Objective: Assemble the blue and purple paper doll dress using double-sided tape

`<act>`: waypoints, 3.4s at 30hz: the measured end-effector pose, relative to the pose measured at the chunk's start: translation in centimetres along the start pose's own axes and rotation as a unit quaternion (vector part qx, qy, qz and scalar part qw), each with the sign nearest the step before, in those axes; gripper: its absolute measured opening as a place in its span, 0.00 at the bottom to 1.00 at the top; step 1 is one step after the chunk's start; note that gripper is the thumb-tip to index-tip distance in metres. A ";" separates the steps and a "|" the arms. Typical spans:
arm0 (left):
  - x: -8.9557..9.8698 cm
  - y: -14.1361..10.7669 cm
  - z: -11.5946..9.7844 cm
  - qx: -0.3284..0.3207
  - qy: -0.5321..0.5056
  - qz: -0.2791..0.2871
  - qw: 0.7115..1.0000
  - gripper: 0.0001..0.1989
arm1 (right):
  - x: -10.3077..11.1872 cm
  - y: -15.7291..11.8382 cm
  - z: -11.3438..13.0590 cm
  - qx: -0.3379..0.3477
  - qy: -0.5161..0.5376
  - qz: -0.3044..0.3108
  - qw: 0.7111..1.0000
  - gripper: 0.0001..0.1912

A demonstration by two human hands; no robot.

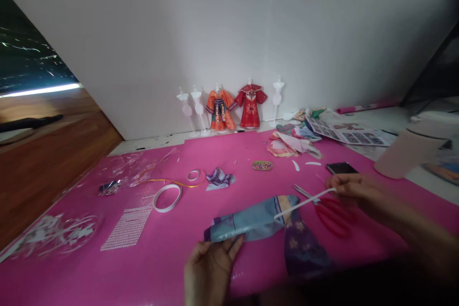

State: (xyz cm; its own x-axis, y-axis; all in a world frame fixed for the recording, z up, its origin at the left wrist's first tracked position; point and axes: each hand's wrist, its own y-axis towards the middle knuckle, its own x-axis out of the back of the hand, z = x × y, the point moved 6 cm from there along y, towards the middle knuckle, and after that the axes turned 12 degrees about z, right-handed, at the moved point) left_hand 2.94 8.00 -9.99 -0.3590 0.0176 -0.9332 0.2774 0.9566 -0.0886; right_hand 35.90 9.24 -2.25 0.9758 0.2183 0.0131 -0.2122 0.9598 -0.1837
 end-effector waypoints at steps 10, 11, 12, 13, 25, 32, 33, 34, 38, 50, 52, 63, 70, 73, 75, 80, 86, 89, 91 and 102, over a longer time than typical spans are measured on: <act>0.2 0.2 -0.1 0.020 0.011 0.046 0.999 0.08 | 1.9 1.4 2.4 0.041 0.017 -0.051 0.998 0.11; 0.2 0.1 -0.1 0.020 0.012 0.049 0.999 0.08 | 1.9 1.5 2.6 0.040 0.020 -0.052 0.998 0.11; 0.2 0.1 -0.1 0.018 0.012 0.050 0.998 0.08 | 1.9 1.5 2.8 0.040 0.025 -0.053 0.997 0.11; 0.3 0.1 -0.1 0.017 0.011 0.052 0.998 0.09 | 1.9 1.6 3.0 0.040 0.031 -0.054 0.997 0.11; 0.3 0.5 -0.4 0.011 0.012 0.031 0.999 0.06 | 2.4 2.7 5.4 0.057 0.044 -0.053 0.996 0.13; 1.7 -0.4 -2.4 0.044 0.148 -0.077 0.985 0.14 | 1.1 2.5 5.0 0.063 0.071 -0.027 0.995 0.09; 2.0 -0.8 -3.3 0.041 0.207 -0.088 0.973 0.14 | 0.8 2.4 4.8 0.063 0.073 -0.022 0.995 0.08; 2.2 -1.2 -4.4 0.026 0.279 -0.102 0.955 0.14 | 0.5 2.2 4.7 0.064 0.072 -0.016 0.995 0.08; 0.4 -3.1 -8.6 -0.078 0.514 -0.162 0.839 0.16 | -1.2 1.7 4.0 0.061 0.048 0.024 0.997 0.08; -13.1 2.3 2.1 -0.008 0.671 0.136 0.729 0.15 | -7.9 1.8 3.0 0.095 -0.008 0.138 0.986 0.08; -13.1 2.5 2.4 0.002 0.665 0.136 0.734 0.07 | -7.7 1.6 2.8 0.095 0.001 0.135 0.986 0.08; -11.7 2.1 -3.9 -0.119 0.789 0.065 0.599 0.05 | -6.4 0.0 0.0 0.043 -0.032 0.032 0.998 0.19; -7.2 0.3 -19.4 -0.179 0.875 -0.186 0.409 0.07 | -4.0 -2.2 -4.2 0.022 -0.161 0.015 0.987 0.21; -5.1 -0.2 -23.7 -0.128 0.897 -0.271 0.326 0.08 | -3.9 -2.6 -4.5 0.030 -0.192 -0.008 0.981 0.20; -3.9 -0.3 -25.3 -0.083 0.906 -0.298 0.288 0.09 | -4.1 -2.8 -4.7 0.029 -0.206 -0.009 0.978 0.20; -0.7 0.5 -26.3 0.029 0.915 -0.324 0.240 0.10 | -4.6 -3.2 -5.3 0.008 -0.211 -0.003 0.977 0.21; 0.8 1.2 -25.4 0.069 0.916 -0.320 0.230 0.12 | -4.4 -3.3 -6.1 0.004 -0.238 -0.005 0.971 0.22; -0.2 1.2 -24.6 0.032 0.916 -0.324 0.235 0.13 | -4.7 -3.5 -6.1 0.016 -0.232 -0.008 0.973 0.21; -1.1 1.2 -23.6 -0.005 0.915 -0.320 0.246 0.12 | -5.2 -3.7 -5.8 0.027 -0.232 -0.006 0.972 0.21; -5.5 -1.9 -9.8 -0.138 0.882 -0.119 0.435 0.09 | -6.4 -4.9 -5.5 0.052 -0.282 0.029 0.958 0.22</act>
State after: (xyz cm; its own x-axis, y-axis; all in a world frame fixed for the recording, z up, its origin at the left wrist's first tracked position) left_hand -4.36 8.90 -1.24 -0.5415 -0.1291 0.8308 0.0143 0.9866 0.1626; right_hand 31.03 2.20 -6.89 0.7850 0.3043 0.5396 -0.2984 0.9491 -0.1012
